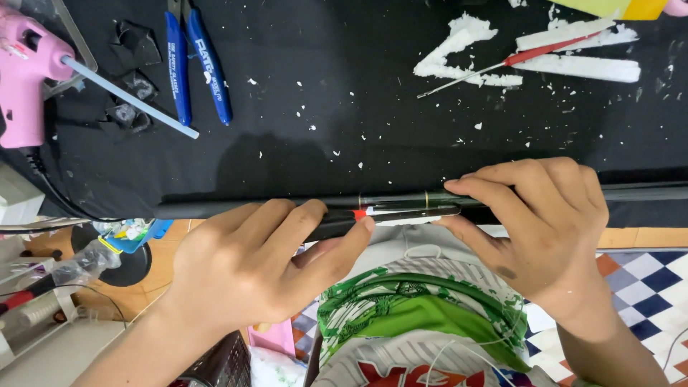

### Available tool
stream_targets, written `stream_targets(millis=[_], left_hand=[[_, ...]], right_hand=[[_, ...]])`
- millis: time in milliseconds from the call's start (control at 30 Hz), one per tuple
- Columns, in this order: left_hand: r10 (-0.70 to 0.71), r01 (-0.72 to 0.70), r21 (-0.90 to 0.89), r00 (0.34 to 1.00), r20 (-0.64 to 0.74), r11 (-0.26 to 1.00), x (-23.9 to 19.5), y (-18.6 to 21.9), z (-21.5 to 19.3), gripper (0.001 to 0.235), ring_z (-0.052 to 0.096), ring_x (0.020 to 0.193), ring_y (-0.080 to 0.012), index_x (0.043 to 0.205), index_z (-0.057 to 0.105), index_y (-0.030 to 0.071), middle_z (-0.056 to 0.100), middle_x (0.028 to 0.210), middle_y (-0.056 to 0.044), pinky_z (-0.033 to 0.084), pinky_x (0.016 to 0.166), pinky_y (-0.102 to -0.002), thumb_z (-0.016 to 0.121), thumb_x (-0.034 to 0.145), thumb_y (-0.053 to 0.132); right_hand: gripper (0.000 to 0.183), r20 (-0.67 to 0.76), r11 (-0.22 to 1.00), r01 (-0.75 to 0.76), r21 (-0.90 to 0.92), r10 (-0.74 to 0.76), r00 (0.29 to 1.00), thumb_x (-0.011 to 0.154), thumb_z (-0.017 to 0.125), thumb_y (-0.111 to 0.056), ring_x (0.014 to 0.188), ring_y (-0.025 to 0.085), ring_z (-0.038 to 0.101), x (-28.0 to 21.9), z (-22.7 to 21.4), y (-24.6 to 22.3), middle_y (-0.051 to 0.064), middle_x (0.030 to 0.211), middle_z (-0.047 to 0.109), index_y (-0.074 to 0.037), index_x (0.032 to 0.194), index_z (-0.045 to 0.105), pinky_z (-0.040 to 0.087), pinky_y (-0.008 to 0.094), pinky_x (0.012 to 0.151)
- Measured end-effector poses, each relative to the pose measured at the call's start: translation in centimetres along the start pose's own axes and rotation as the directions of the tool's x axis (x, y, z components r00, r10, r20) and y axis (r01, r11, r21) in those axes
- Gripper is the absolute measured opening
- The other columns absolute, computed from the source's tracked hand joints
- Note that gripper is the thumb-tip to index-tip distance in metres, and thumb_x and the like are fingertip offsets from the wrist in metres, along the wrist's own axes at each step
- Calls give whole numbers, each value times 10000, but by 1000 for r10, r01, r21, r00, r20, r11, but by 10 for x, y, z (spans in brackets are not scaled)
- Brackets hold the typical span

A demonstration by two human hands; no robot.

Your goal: Securing white foam to a black rod using tape and trimming the excess with a utility knife at a design station.

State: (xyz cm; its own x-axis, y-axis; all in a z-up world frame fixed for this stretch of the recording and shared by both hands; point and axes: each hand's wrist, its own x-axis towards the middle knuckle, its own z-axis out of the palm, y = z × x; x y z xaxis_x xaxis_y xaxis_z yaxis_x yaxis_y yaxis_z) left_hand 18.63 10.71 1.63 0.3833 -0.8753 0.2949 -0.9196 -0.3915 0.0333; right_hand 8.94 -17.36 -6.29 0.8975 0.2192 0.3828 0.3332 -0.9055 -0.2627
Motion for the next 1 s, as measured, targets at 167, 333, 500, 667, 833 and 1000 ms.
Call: stream_targets(millis=[167,333,500,667,833,1000], left_hand=[[3,-3,-9,1000,-7,1000,0,-2,-2,209,435,557,-98,1140,690,294,620,840,-2,332,461,-229,807,996,198],[-4,5,21,1000,-26,1000,-1,-1,0,172,416,566,-100,1127,706,306,605,840,1,317,460,-222,767,1005,201],[28,-28,6,1000,-10,1000,-3,-2,-2,149,497,595,-113,1170,708,270,635,847,-40,380,482,-217,725,1044,192],[61,-62,13,998,12,998,-5,-4,-7,145,514,602,-124,1203,700,248,645,861,-63,421,488,-224,719,1067,202],[63,-63,22,998,8,998,-6,-2,-7,131,491,595,-131,1187,702,244,629,858,-65,401,491,-231,661,1074,194],[79,-79,37,997,-17,996,-4,0,-5,141,445,589,-135,1177,693,236,607,852,-61,382,506,-234,599,1082,190]], right_hand=[[320,3,1000,4,-15,-4,1000,1010,739,-500,879,240,585,-2,1,0,-17,1007,716,-199,1066,831,399,359,790],[335,2,1000,22,-20,-22,1000,1014,740,-498,867,238,582,-1,0,1,-6,1000,725,-181,1062,838,393,359,794],[335,4,999,31,-11,-31,1000,1003,768,-496,874,243,580,-1,0,1,2,1003,723,-174,1057,841,402,365,805],[317,5,999,31,-16,-31,1000,1011,763,-488,867,243,563,-1,0,1,-4,1003,718,-184,1064,836,387,364,796],[318,-8,1000,24,-3,-24,1000,1007,773,-480,872,247,572,-3,0,0,5,1002,721,-173,1056,838,397,366,816],[296,7,1000,12,-3,-12,1000,1014,778,-457,887,256,577,-3,-1,-1,9,1026,722,-174,1082,834,405,377,826]])
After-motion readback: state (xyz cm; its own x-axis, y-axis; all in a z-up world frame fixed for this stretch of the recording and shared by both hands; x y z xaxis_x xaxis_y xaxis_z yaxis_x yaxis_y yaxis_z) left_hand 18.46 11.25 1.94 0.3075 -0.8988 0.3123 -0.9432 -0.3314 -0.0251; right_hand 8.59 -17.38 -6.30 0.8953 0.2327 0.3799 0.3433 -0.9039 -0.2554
